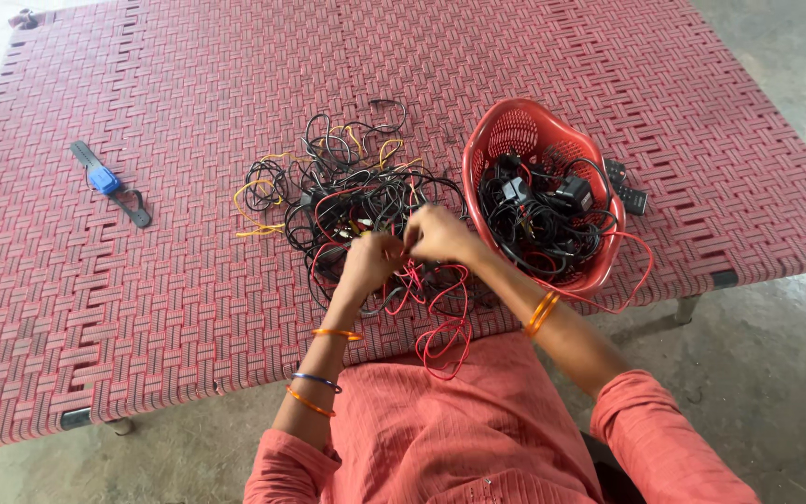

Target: The person untangles a pile of mixed electronic cables and chargers on a woven table. They separate individual items from the tangled mass, straighten the wires, and place them into a red plastic basket.

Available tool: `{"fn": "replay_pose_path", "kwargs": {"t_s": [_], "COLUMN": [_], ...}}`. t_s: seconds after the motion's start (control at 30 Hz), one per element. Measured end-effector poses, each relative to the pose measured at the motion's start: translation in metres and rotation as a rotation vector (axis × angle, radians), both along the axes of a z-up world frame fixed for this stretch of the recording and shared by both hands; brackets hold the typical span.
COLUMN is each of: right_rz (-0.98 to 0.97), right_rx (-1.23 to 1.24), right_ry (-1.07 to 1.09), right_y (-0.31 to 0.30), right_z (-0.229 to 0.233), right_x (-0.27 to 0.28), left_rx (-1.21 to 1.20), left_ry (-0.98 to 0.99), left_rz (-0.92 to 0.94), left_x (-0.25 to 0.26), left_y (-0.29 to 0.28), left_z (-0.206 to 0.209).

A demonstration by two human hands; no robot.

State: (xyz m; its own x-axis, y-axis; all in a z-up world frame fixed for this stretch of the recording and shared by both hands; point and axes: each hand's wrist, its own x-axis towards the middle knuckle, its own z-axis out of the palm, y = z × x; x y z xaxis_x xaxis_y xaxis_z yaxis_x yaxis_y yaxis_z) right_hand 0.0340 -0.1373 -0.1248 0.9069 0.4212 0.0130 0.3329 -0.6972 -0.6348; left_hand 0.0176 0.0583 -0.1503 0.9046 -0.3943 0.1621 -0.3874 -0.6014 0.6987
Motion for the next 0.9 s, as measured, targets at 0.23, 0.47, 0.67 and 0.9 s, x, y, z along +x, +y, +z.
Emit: {"fn": "replay_pose_path", "kwargs": {"t_s": [0.23,0.47,0.67,0.9], "right_rz": [0.214,0.152,0.096,0.133], "right_rx": [0.72,0.926,0.975,0.926], "right_ry": [0.008,-0.218,-0.042,-0.028], "right_y": [0.004,0.012,0.019,0.043], "right_z": [0.154,0.189,0.158,0.16], "right_x": [0.003,0.009,0.01,0.011], "left_rx": [-0.39,-0.737,-0.882,-1.019], "left_ry": [-0.418,0.043,0.296,0.347], "left_rz": [-0.094,-0.096,0.018,0.1], "left_x": [0.0,0.008,-0.002,-0.003], "left_y": [-0.008,0.003,0.01,0.024], "left_z": [0.096,0.131,0.125,0.132]}}
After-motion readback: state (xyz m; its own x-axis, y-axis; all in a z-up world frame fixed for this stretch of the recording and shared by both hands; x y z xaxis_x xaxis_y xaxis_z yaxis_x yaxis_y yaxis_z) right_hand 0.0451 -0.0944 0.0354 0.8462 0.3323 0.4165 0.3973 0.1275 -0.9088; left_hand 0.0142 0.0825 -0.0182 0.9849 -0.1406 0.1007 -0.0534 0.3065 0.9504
